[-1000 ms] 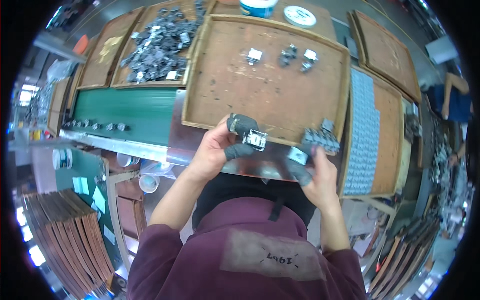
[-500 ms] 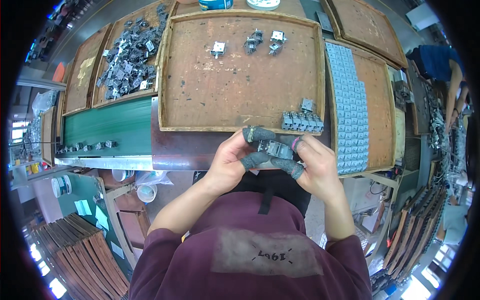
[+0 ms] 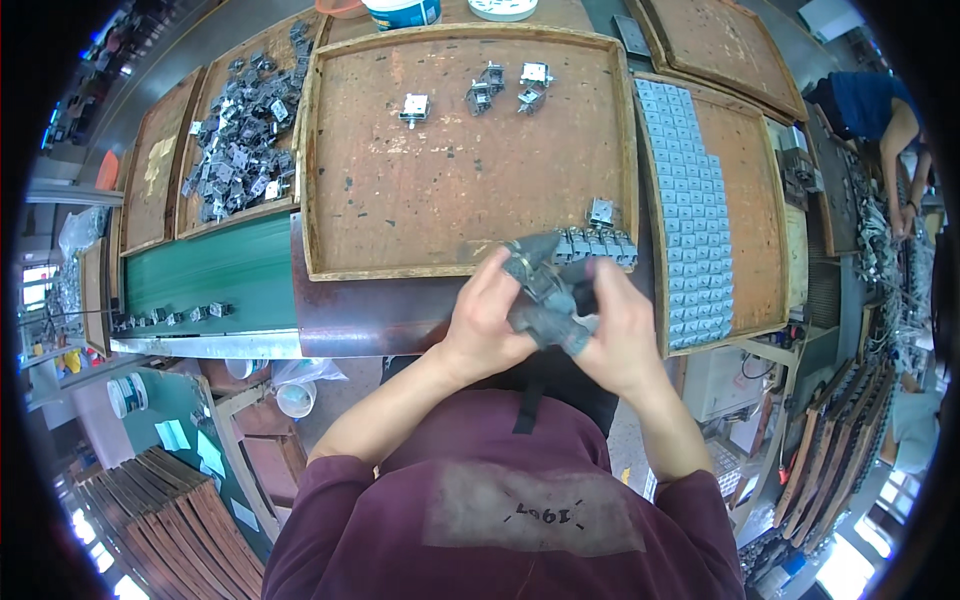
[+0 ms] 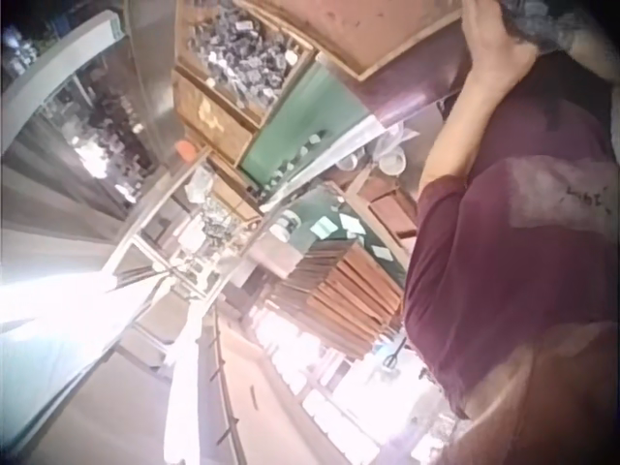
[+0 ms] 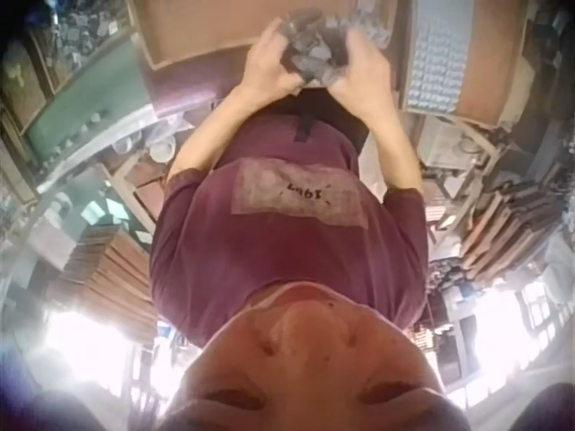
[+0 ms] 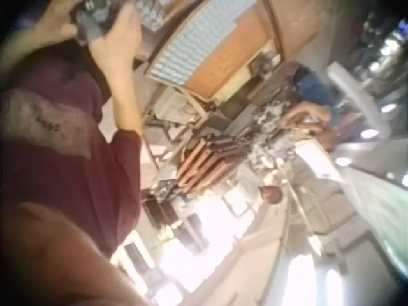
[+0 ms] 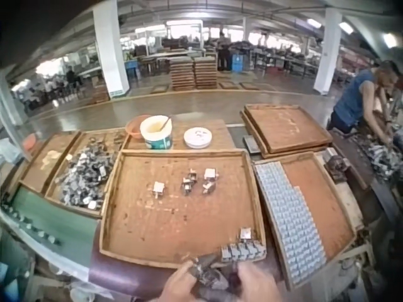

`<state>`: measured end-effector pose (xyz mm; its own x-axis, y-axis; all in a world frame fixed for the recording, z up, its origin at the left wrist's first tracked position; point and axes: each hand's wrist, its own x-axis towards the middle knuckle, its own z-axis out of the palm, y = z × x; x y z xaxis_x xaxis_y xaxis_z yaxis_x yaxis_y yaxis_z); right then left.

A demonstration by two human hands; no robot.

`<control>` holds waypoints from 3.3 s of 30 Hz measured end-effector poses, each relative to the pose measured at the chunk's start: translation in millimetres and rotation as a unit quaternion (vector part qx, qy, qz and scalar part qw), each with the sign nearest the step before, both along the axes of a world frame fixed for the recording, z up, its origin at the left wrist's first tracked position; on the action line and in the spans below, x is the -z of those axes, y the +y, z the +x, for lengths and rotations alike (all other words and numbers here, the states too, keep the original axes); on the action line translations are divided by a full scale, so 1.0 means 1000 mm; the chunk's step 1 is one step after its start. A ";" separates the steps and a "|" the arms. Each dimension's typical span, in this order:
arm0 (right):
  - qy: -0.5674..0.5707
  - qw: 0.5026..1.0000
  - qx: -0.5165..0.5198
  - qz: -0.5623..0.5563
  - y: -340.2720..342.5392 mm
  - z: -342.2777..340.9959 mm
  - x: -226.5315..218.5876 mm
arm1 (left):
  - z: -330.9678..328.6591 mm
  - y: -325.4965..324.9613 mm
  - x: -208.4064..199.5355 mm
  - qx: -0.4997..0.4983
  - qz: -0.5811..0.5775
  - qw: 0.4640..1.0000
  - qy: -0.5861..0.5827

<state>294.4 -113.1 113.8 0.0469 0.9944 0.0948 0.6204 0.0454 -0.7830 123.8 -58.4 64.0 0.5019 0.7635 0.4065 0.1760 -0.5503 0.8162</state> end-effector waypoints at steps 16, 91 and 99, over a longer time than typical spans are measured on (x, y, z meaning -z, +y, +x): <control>0.029 0.987 -0.001 -0.158 0.028 0.104 0.026 | 0.006 0.056 0.024 0.041 -0.123 0.974 0.184; 0.447 0.856 0.255 0.050 -0.030 0.077 0.061 | 0.076 0.100 0.057 -0.169 0.009 0.908 0.384; 0.425 0.876 0.225 0.049 -0.029 0.066 0.051 | 0.091 0.118 0.069 -0.106 -0.038 0.959 0.259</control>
